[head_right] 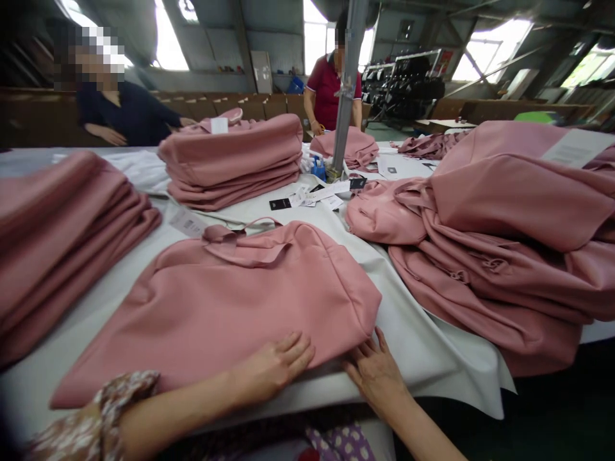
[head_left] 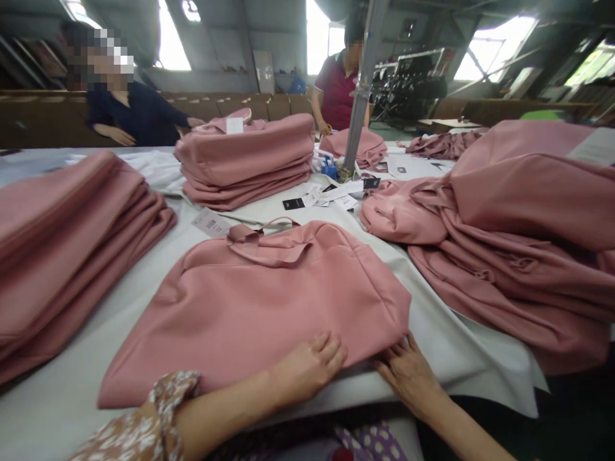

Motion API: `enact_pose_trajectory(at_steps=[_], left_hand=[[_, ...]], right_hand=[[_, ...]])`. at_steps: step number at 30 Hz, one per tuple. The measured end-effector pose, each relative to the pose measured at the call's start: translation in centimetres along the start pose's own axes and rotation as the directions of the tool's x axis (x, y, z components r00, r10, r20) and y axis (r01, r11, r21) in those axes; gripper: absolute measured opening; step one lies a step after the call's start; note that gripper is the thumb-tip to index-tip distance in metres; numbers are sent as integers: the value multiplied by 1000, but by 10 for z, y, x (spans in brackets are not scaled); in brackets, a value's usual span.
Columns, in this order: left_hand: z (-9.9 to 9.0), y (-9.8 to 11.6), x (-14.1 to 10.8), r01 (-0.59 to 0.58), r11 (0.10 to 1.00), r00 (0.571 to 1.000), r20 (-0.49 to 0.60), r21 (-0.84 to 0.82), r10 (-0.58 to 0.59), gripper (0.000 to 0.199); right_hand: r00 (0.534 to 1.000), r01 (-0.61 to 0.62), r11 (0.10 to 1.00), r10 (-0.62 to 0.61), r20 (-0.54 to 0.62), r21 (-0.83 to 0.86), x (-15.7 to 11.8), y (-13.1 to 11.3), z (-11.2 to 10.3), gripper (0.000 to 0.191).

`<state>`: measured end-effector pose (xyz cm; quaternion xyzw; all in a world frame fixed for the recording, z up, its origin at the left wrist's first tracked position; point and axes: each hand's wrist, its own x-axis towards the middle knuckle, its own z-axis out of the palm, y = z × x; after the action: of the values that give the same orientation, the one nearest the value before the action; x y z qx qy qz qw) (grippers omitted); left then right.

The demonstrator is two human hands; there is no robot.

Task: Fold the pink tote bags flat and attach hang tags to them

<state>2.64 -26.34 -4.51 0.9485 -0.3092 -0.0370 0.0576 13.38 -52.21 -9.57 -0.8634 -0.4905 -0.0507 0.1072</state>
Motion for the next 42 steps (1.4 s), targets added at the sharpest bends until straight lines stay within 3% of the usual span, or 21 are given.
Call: enact_pose_trajectory(at_steps=[3, 5, 7, 8, 9, 10, 12, 15, 17, 20, 22, 24, 30, 32, 34, 36, 38, 40, 41, 42], left_hand=[[21, -1, -5, 54, 998, 997, -51, -17, -55, 50], [25, -3, -8, 50, 998, 995, -90, -27, -52, 50], [23, -3, -8, 33, 999, 991, -126, -17, -35, 48], [21, -2, -7, 25, 1000, 990, -138, -5, -25, 47], [19, -1, -5, 19, 1000, 989, -145, 10, -17, 46], [17, -1, -3, 16, 1000, 989, -150, 26, -12, 44], [12, -1, -2, -3, 999, 987, -158, 50, 11, 44], [-2, -8, -23, 28, 999, 988, -154, 31, -23, 59], [-13, -19, -59, 176, 984, 979, -105, -13, -176, 71], [-17, -42, -133, 463, 886, 886, 31, -14, -462, 79], [-10, -53, -175, 578, 816, 813, 79, 5, -577, 79], [2, -56, -200, 626, 780, 778, 62, 11, -626, 76], [20, -55, -202, 592, 806, 806, -28, 11, -592, 74], [19, -57, -202, 580, 815, 814, -49, 10, -578, 72], [19, -60, -203, 565, 825, 824, -52, 14, -564, 72], [19, -62, -206, 552, 834, 834, -40, 22, -551, 72], [19, -62, -208, 543, 839, 840, -35, 28, -542, 72], [19, -63, -208, 538, 843, 843, -52, 31, -536, 73], [18, -63, -208, 536, 844, 843, -71, 31, -533, 74], [18, -64, -208, 534, 845, 843, -93, 28, -530, 75]], right_hand=[[990, 123, 985, -131, -58, -122, 0, -5, -8, 22], [957, 244, 950, -268, -112, -193, 9, -15, -34, 25], [887, 387, 897, -425, -181, -213, 27, -27, -71, 24], [829, 474, 857, -512, -226, -202, 39, -32, -89, 22], [777, 507, 837, -547, -312, -206, 53, -34, -102, 21], [759, 497, 842, -538, -365, -207, 68, -33, -109, 25], [793, 425, 878, -478, -377, -219, 93, -25, -99, 37], [905, 264, 926, -335, -263, -270, 114, 5, -43, 52], [952, 201, 939, -254, -170, -278, 113, 27, -5, 59], [982, 158, 946, -180, -53, -282, 103, 47, 18, 66], [986, 145, 951, -162, -38, -272, 100, 48, 16, 68], [988, 133, 956, -150, -45, -261, 99, 45, 13, 69], [996, 82, 950, -85, 3, -300, 102, 35, 4, 56], [993, 112, 950, -93, 79, -291, 116, 27, -21, 55], [987, 152, 947, -129, 101, -282, 138, 9, -62, 51], [982, 183, 934, -191, 2, -306, 158, -15, -104, 49], [954, 192, 915, -260, -152, -355, 166, -32, -125, 52], [939, 156, 908, -259, -228, -389, 158, -31, -110, 58], [914, 97, 916, -236, -329, -389, 149, -22, -89, 56], [907, 125, 910, -266, -327, -395, 139, -9, -64, 52]])
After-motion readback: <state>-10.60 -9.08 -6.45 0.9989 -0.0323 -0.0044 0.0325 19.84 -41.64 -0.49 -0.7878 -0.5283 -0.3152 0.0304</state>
